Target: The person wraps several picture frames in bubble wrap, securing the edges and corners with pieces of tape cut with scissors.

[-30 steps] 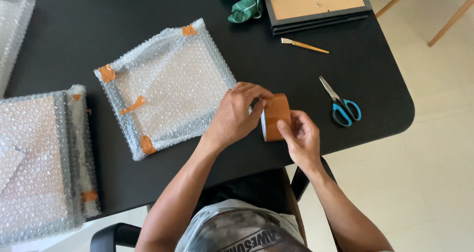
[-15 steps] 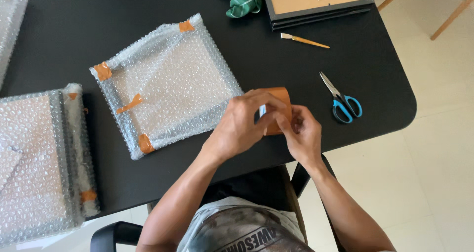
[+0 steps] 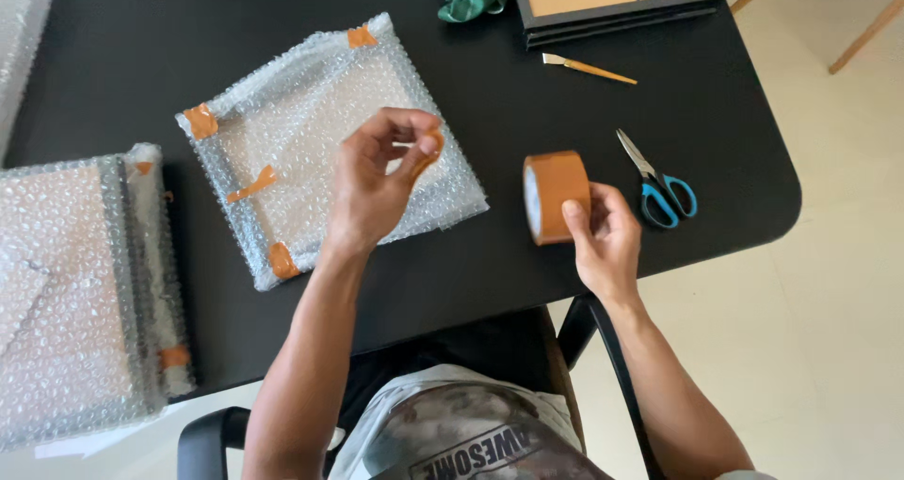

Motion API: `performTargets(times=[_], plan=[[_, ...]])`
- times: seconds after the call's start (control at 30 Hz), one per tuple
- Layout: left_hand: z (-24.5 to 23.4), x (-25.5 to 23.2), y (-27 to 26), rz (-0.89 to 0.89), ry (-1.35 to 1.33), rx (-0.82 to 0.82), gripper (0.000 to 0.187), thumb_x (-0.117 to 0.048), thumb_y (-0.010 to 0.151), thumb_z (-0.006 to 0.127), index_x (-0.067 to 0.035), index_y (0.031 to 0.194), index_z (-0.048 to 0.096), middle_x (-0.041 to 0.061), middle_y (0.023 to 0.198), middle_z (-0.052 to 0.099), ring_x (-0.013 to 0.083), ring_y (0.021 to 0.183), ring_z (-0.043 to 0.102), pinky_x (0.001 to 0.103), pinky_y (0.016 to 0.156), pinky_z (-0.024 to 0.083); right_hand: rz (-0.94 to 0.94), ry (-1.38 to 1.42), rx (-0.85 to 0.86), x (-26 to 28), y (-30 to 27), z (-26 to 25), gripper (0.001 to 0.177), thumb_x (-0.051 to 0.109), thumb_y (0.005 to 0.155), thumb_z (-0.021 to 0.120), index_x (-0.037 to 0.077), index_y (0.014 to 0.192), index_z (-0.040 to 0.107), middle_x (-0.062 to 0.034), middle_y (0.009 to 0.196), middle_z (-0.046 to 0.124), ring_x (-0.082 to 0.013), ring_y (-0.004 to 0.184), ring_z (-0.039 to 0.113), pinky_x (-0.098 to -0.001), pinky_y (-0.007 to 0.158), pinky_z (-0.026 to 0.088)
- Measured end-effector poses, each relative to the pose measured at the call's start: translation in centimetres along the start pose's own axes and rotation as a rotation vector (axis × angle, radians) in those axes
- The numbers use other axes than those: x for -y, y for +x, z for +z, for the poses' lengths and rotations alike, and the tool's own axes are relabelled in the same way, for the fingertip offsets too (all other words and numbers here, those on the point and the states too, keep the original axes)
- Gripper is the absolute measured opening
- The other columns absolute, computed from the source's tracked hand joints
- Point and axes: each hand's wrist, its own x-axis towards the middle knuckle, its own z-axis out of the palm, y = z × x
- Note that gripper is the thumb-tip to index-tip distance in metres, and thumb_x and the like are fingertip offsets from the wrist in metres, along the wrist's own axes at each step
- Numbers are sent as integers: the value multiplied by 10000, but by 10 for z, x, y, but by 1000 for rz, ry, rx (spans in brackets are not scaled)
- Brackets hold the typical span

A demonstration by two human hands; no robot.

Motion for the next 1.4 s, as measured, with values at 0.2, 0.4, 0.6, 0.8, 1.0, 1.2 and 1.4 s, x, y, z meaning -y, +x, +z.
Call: performTargets(times=[0.2, 0.4, 0.6, 0.8, 1.0, 1.2, 1.4], plan=[[-6, -4, -17, -124, 28, -10, 380, -96, 817, 884, -80, 1150, 702, 44, 925, 720, 177, 936, 732, 318, 794, 599, -462, -598, -58, -1, 23, -7, 317, 368, 993, 805, 90, 1125, 731, -36, 876, 642, -261, 783, 659, -378, 748, 504], [-9, -17, -25, -42, 167, -9, 532, -77, 702, 950, -86, 1161, 681, 67, 947, 669, 233, 925, 740, 354, 825, 612, -449, -692, 12, 31, 21, 5, 540, 447, 917, 849, 38, 1233, 693, -87, 1081, 648, -284, 1045, 636, -431, 908, 477], [-5, -42, -39, 144, 434, 103, 528, -45, 702, 908, -101, 1171, 673, 66, 992, 614, 311, 945, 722, 479, 823, 602, -163, -12, 363, 101, 46, 39, 302, 309, 971, 727, 58, 1139, 733, -74, 1071, 692, -227, 1076, 677, -390, 943, 547], [-9, -40, -51, 152, 583, 136, 554, -11, 713, 884, -144, 1204, 664, 62, 1020, 592, 332, 986, 674, 495, 823, 588, -158, 21, 538, 121, 54, 83, 193, 200, 863, 847, 59, 939, 740, -72, 1019, 695, -210, 946, 697, -368, 861, 546], [-22, -38, -53, 45, 514, 177, 597, -46, 642, 908, -148, 1180, 670, 65, 993, 611, 328, 1005, 647, 488, 836, 578, -120, -29, 560, 110, 40, 89, 153, 201, 868, 861, 105, 866, 741, -13, 942, 700, -182, 915, 713, -326, 806, 561], [-52, -39, -46, -74, 519, 267, 1151, -192, 531, 1034, -220, 1538, 478, 184, 1198, 545, 421, 1177, 588, 586, 955, 510, 2, 34, 585, 88, 22, 82, 155, 218, 863, 859, 98, 897, 768, -67, 920, 736, -212, 906, 725, -336, 779, 556], [-42, -11, -58, 46, 852, 367, 581, -148, 725, 904, -159, 1270, 702, 89, 1130, 625, 340, 1193, 550, 504, 954, 485, 108, 115, 382, 84, 30, 59, 268, 171, 983, 742, 34, 1180, 622, -129, 1096, 658, -243, 1062, 669, -346, 861, 518]])
